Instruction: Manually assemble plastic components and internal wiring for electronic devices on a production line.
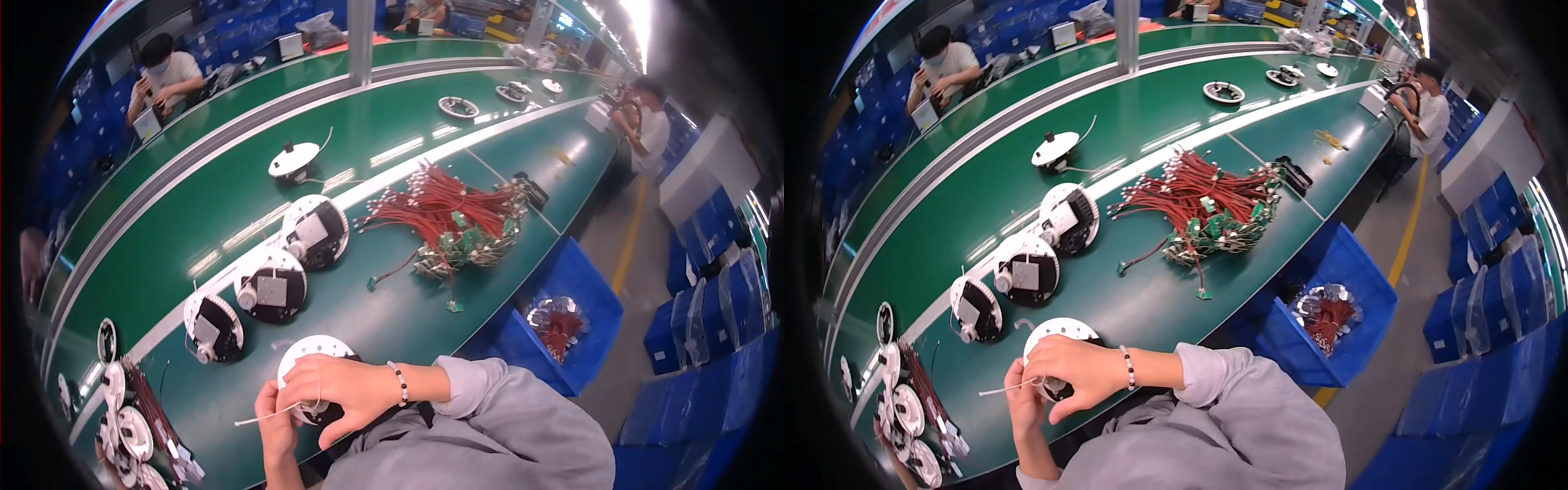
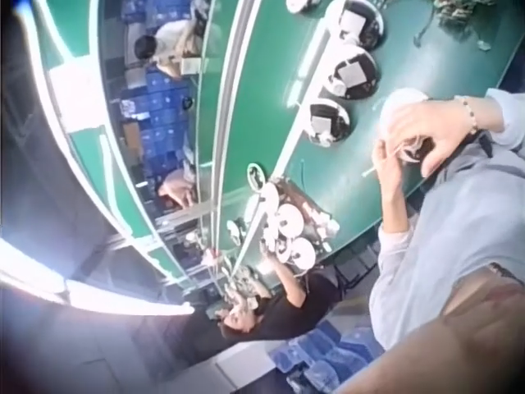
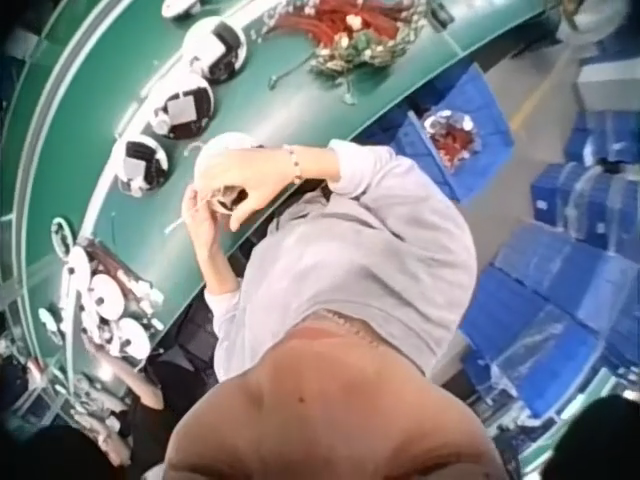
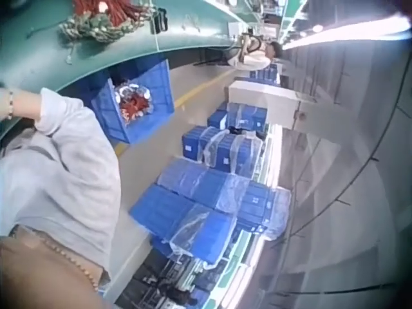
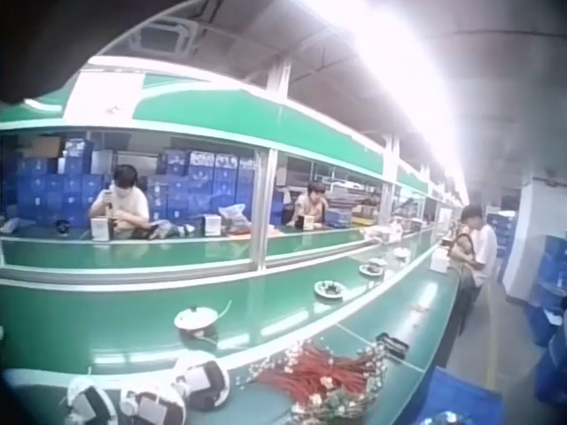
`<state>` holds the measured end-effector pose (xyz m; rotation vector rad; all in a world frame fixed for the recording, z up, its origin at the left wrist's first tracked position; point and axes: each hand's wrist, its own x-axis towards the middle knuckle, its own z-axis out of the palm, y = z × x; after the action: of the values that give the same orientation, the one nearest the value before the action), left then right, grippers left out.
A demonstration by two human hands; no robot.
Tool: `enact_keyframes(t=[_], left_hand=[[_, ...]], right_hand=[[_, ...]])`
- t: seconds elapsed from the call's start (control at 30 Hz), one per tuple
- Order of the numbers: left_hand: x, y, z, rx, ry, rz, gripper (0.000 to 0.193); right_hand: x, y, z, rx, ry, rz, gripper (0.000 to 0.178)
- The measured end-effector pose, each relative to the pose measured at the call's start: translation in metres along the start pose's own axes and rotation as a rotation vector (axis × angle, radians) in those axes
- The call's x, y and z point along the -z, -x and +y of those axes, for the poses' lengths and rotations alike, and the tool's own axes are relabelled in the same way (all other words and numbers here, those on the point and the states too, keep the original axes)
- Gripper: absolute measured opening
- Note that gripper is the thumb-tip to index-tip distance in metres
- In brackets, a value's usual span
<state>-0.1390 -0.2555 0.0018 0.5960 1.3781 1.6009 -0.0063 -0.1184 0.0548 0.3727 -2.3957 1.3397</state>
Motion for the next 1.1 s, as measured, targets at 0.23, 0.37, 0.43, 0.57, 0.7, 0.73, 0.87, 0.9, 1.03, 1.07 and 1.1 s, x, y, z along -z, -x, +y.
enact_keyframes(t=[0.23,0.37,0.43,0.57,0.7,0.73,0.87,0.9,1.03,1.07,1.1], left_hand=[[-0.017,0.013,-0.019,-0.155,0.04,0.036,0.025],[-0.003,0.016,-0.034,0.034,0.207,-0.036,0.022],[-0.006,0.016,-0.033,0.065,0.224,0.026,0.015],[-0.005,0.014,-0.032,0.083,0.265,0.043,0.014],[-0.008,0.017,-0.026,0.108,0.315,0.047,0.015],[-0.006,0.017,-0.027,0.101,0.291,0.033,0.016],[-0.006,0.017,-0.027,0.135,0.315,0.029,0.018],[-0.002,0.018,-0.03,0.139,0.31,0.008,0.017],[0.003,0.016,-0.03,0.145,0.285,-0.018,0.022],[0.005,0.015,-0.029,0.122,0.277,-0.032,0.021],[0.006,0.018,-0.031,0.131,0.295,0.001,0.02]], right_hand=[[-0.041,-0.008,0.014,0.081,0.095,0.124,0.013],[-0.04,-0.005,0.018,0.003,0.174,0.149,0.011],[-0.035,-0.008,0.017,0.037,0.176,0.097,0.011],[-0.025,-0.013,0.016,0.064,0.187,-0.064,0.018],[-0.016,-0.019,0.01,0.061,0.246,-0.244,0.021],[-0.013,-0.022,0.007,0.043,0.281,-0.333,0.021],[0.0,-0.024,0.0,0.099,-0.064,-0.227,0.014],[-0.003,-0.021,0.008,0.12,-0.289,-0.105,0.017],[0.013,-0.018,0.003,-0.098,-0.45,0.074,0.046],[0.016,-0.026,-0.004,-0.02,-0.276,0.11,0.04],[0.011,-0.027,-0.008,0.006,-0.123,0.158,0.036]])
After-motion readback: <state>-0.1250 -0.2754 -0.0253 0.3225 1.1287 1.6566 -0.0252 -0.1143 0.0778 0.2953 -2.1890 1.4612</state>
